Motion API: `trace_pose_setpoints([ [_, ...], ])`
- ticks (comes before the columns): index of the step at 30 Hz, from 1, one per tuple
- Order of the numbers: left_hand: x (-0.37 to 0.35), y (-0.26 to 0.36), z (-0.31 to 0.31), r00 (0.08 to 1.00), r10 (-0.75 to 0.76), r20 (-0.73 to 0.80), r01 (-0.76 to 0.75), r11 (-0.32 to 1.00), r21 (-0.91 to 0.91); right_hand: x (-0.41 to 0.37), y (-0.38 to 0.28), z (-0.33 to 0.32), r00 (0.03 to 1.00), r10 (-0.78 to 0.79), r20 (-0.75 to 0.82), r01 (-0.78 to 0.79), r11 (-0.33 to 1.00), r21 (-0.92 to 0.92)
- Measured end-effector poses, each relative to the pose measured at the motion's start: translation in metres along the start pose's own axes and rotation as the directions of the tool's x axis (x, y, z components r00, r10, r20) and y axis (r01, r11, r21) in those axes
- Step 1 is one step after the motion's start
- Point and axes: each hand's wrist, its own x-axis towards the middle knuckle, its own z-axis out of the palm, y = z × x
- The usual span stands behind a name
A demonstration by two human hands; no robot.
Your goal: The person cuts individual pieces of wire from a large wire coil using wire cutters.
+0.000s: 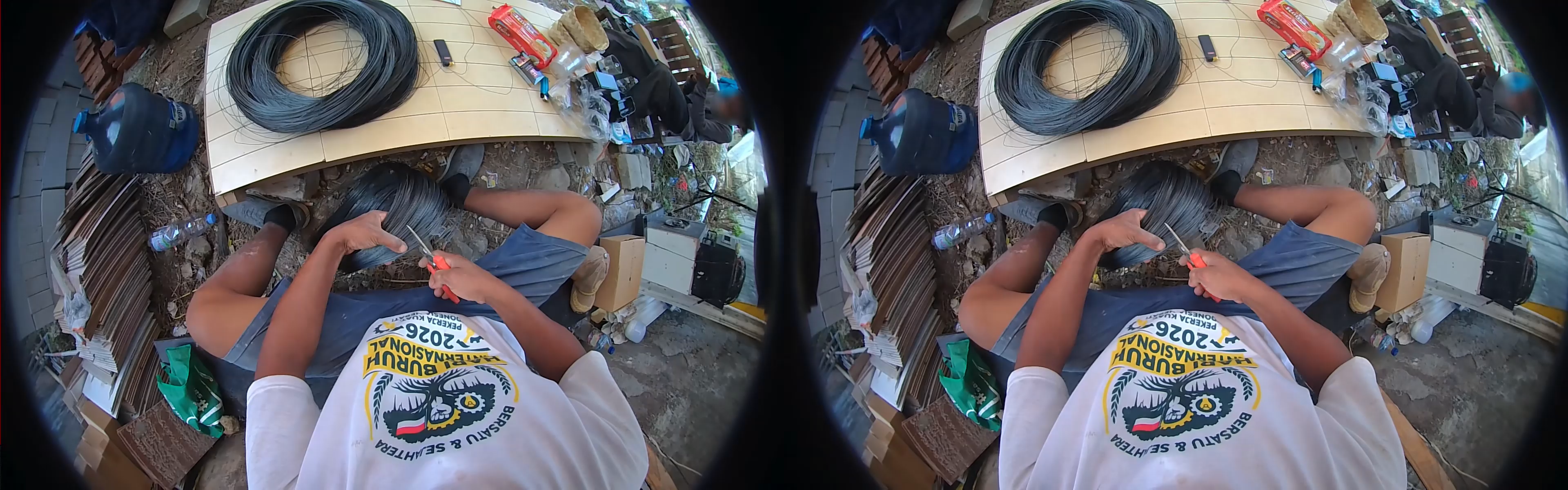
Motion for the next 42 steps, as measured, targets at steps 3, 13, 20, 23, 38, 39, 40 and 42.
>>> trace_pose_setpoints([
  [3,-0.002,0.005,0.0,0.989,-0.082,0.12,0.098,0.986,-0.132,-0.003,0.0,0.005,0.999,0.005,-0.053,-0.008,0.998,-0.065],
  [13,-0.008,0.013,0.001,0.995,-0.042,0.095,0.053,0.993,-0.108,-0.001,0.016,0.007,0.973,-0.202,-0.114,0.167,0.952,-0.257],
  [20,-0.003,0.004,0.002,0.996,-0.056,0.072,0.057,0.998,-0.022,0.005,-0.001,0.004,0.999,0.038,-0.028,-0.036,0.997,0.072],
  [23,-0.002,0.001,0.0,0.994,-0.066,0.092,0.071,0.996,-0.054,0.009,0.003,0.002,1.0,0.011,-0.021,-0.011,0.999,0.033],
  [38,-0.008,0.008,0.002,0.992,-0.064,0.106,0.069,0.996,-0.05,0.004,0.005,0.002,1.0,0.009,0.0,-0.009,1.0,0.016],
  [39,-0.009,0.01,0.002,0.992,-0.064,0.105,0.069,0.996,-0.051,0.003,0.002,0.0,1.0,0.009,0.001,-0.009,1.0,0.015],
  [40,-0.011,0.012,0.002,0.993,-0.056,0.108,0.061,0.997,-0.045,0.002,-0.001,-0.002,0.999,0.044,0.018,-0.044,0.999,0.031],
  [42,-0.006,0.003,0.001,0.993,-0.05,0.111,0.054,0.998,-0.037,0.0,-0.009,-0.003,0.996,0.077,0.037,-0.079,0.996,0.048],
])
